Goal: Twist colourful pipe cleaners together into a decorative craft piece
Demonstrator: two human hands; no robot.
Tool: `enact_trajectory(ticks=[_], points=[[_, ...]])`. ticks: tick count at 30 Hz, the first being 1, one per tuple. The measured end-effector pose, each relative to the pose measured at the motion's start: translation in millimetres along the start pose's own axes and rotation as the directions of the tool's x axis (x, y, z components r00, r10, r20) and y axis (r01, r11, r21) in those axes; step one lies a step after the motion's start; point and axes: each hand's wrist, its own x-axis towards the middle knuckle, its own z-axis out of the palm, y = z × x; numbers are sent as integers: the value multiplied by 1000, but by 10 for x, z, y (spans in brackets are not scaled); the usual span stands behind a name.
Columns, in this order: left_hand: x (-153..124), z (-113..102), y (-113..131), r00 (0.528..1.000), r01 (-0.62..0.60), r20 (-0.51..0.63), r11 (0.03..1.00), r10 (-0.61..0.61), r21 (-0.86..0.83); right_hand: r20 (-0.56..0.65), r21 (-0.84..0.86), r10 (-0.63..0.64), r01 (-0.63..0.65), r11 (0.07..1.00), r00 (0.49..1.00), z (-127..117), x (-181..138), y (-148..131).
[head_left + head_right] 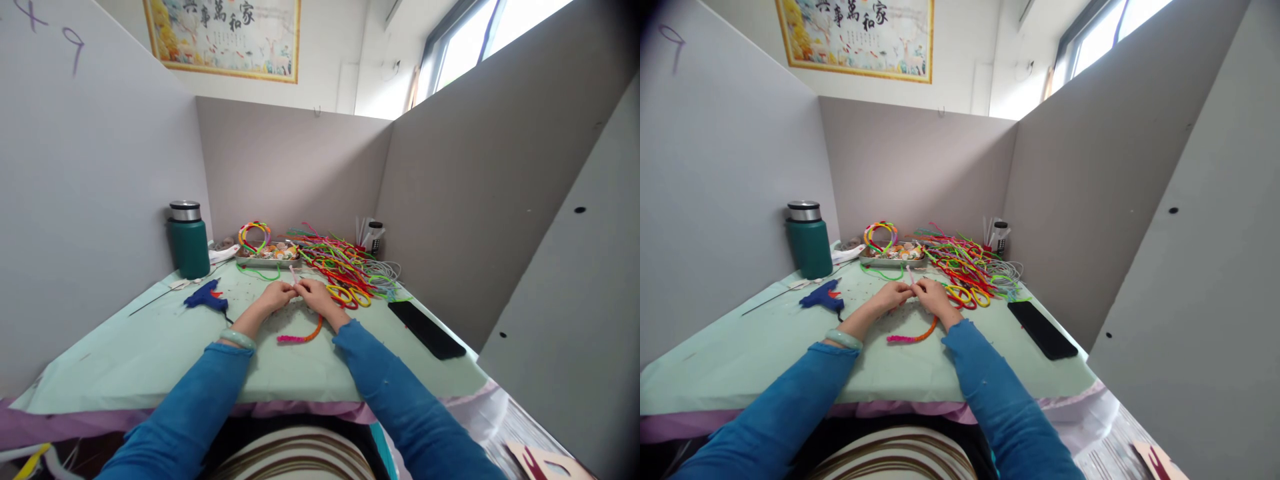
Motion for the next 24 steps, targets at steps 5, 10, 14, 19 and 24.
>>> enact_trajectory(ticks=[5,10,14,19,24], points=[[6,-9,2,1000,-20,0,1000,20,17,10,-20,42,-42,999,999,12,-3,16],[18,2,10,999,8,-31,1000,-7,14,15,-19,32,-32,999,999,28,1,40],[38,9,3,999,24,-26,999,-23,35,13,-12,23,-23,1000,1000,20,0,30],[61,11,-18,999,33,-24,998,-32,55,8,9,31,-31,999,999,1,-4,3],[58,15,-17,999,35,-14,998,-35,47,12,29,30,-30,999,999,-1,-4,3]])
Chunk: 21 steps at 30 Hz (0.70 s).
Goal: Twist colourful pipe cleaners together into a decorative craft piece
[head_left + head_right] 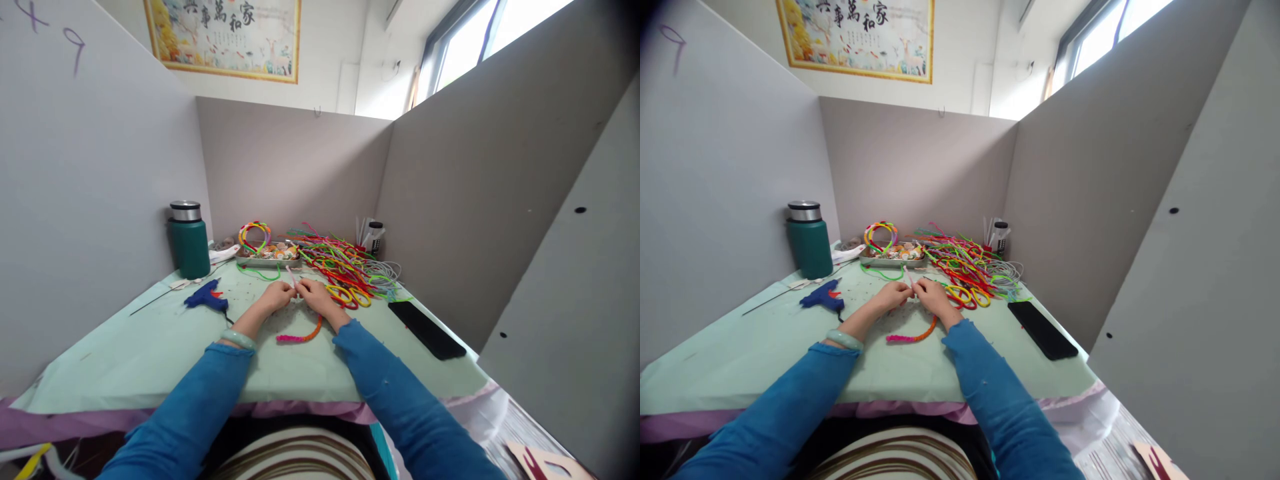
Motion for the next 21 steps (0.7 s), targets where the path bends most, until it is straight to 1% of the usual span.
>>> enact_trajectory(ticks=[12,17,21], points=[[-53,-44,68,1000,-14,20,999,14,40,10,-1,15,-15,1000,1000,-11,-8,-19],[-109,-53,121,1000,-1,15,998,0,55,11,-1,21,-21,1000,1000,-20,-11,-33],[-107,-52,117,1000,8,14,999,-8,41,9,-7,25,-25,1000,1000,-14,-12,-29]])
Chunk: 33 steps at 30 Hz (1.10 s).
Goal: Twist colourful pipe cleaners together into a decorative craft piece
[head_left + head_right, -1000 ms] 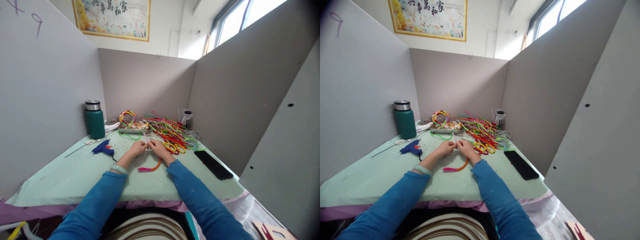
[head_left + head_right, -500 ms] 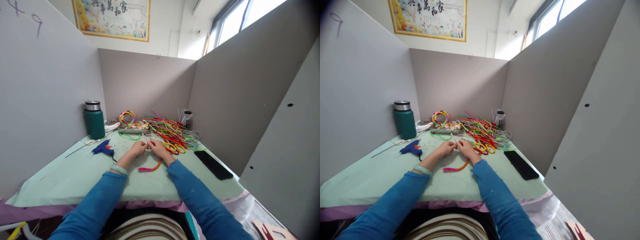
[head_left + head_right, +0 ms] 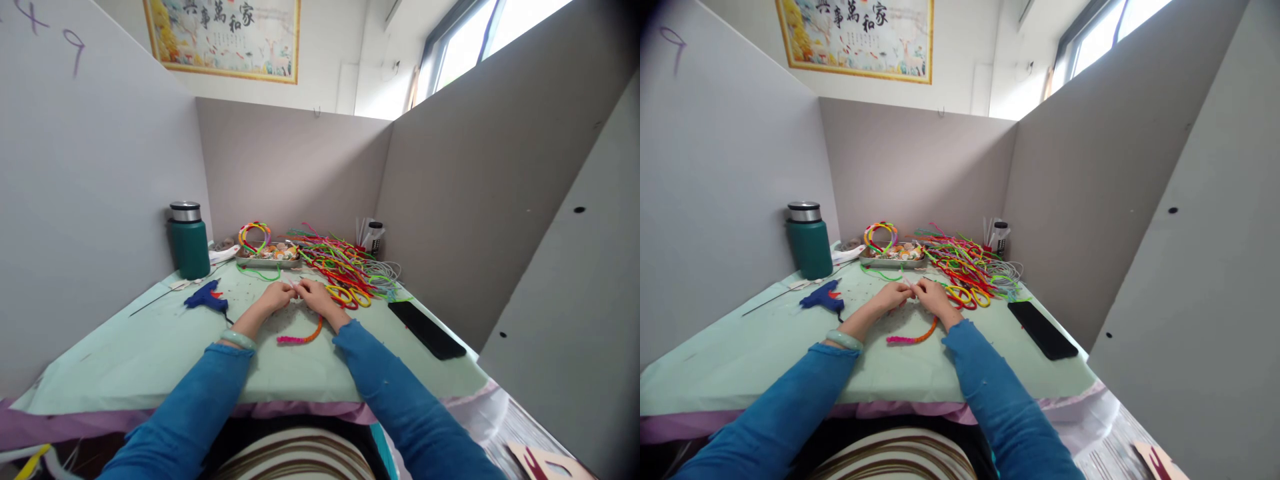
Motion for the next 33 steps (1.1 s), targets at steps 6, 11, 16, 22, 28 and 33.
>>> enact_trajectory(ticks=[6,11,16,22,28,33], points=[[32,3,-19,1000,-23,13,1000,23,9,-2,-16,9,-9,1000,1000,16,10,19],[25,5,-23,1000,-27,14,1000,26,6,5,-13,11,-11,1000,1000,17,18,18],[36,5,-42,999,-44,23,999,44,12,6,-11,20,-20,1000,1000,14,12,11],[50,17,-39,1000,-19,19,1000,19,-8,4,-16,12,-12,1000,1000,16,12,20],[35,17,-31,999,-34,20,999,34,-1,-4,-18,8,-8,1000,1000,27,17,39],[-22,10,-3,998,-56,39,998,55,16,-11,-27,19,-20,999,1000,36,24,41]])
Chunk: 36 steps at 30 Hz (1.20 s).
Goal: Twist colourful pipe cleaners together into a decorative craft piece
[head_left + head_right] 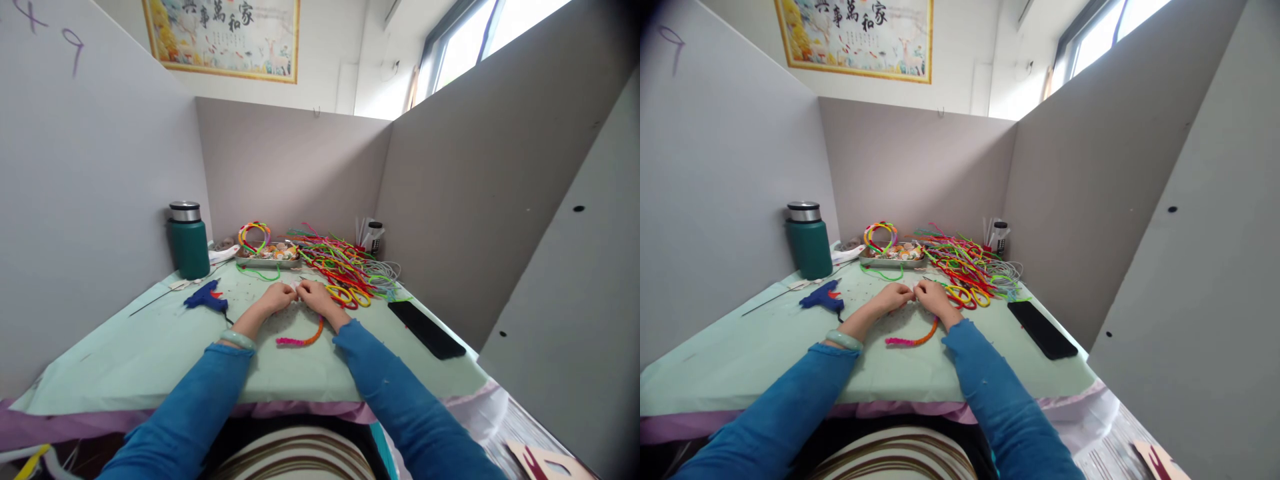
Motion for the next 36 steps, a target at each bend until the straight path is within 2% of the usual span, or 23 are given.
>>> enact_trajectory(ticks=[14,20,24,28,31,36], points=[[-7,-8,7,1000,-20,10,1000,20,-21,11,50,7,-8,999,1000,-31,-16,-28],[70,23,-68,986,-150,-64,987,153,58,-10,67,31,-30,997,999,-27,-2,-37],[107,36,-107,983,-165,-67,982,172,92,-57,116,71,-64,991,996,-23,1,-29],[124,41,-123,979,-174,-83,978,184,117,-51,155,20,-12,988,998,-25,-5,-27],[131,37,-126,978,-182,-81,974,194,136,-14,110,-26,28,994,1000,-32,-6,-31],[128,25,-112,974,-206,-70,970,216,130,17,63,-20,19,998,1000,-43,1,-37]])
